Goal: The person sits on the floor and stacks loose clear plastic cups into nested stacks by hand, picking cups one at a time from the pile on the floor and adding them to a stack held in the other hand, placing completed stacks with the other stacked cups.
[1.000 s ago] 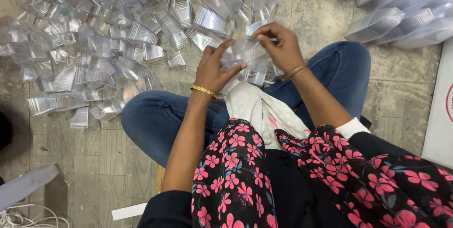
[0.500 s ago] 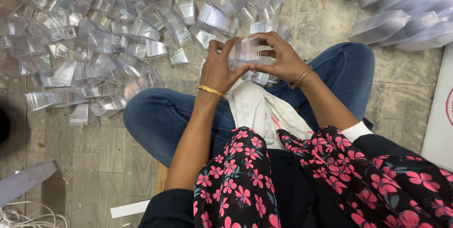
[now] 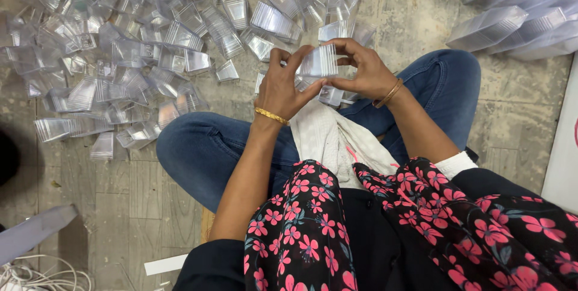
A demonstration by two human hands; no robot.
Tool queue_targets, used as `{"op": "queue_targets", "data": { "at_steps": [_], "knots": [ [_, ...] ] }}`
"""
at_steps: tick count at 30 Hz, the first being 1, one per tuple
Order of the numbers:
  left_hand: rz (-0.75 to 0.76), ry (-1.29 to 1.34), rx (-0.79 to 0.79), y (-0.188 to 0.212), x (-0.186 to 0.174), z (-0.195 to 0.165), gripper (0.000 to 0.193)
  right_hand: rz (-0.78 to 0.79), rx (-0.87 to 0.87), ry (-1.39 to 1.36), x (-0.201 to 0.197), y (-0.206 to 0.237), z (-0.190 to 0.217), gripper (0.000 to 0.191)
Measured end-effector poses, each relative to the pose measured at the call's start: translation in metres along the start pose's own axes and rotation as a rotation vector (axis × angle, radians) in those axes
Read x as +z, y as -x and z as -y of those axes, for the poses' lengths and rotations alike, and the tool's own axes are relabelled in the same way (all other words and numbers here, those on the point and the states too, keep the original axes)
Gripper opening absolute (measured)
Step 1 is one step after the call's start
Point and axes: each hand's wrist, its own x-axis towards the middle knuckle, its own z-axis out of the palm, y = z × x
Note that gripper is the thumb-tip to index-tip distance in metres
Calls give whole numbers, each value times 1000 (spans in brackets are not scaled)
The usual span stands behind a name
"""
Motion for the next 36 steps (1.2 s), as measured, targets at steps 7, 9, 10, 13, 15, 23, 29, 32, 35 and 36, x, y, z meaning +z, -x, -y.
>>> {"op": "queue_targets", "data": {
  "at_steps": [7, 9, 10, 13, 15, 23, 29, 32, 35, 36],
  "knots": [
    [34, -40, -42, -4, 9, 6, 69, -82, -38, 119, 0, 6, -3, 67],
    [32, -62, -98, -4, 12, 11, 70, -119, -37, 178, 1, 9, -7, 68],
    [31, -74, -123, -5, 13, 15, 70, -119, -29, 181, 0, 10, -10, 68],
    [-29, -112, -218, -12, 20, 26, 74, -141, 9, 210, -6, 13, -18, 70],
    [-121, -31, -295, -12, 20, 37, 83, -184, 42, 255, -14, 13, -21, 72],
    [548, 631, -240, -6, 42, 63, 62, 318, 47, -79, -12, 23, 2, 69],
    [168, 899, -365, -8, 47, 78, 46, 48, 22, -172, 11, 2, -3, 55],
    [-171, 900, -421, -14, 39, 98, 36, 6, 301, 418, 29, -12, -17, 52],
    [-277, 874, -371, -19, 37, 108, 32, 99, 425, 926, 70, -32, -34, 65],
    [-279, 859, -354, -21, 38, 108, 32, 129, 434, 1033, 82, -36, -39, 70]
  ]
}}
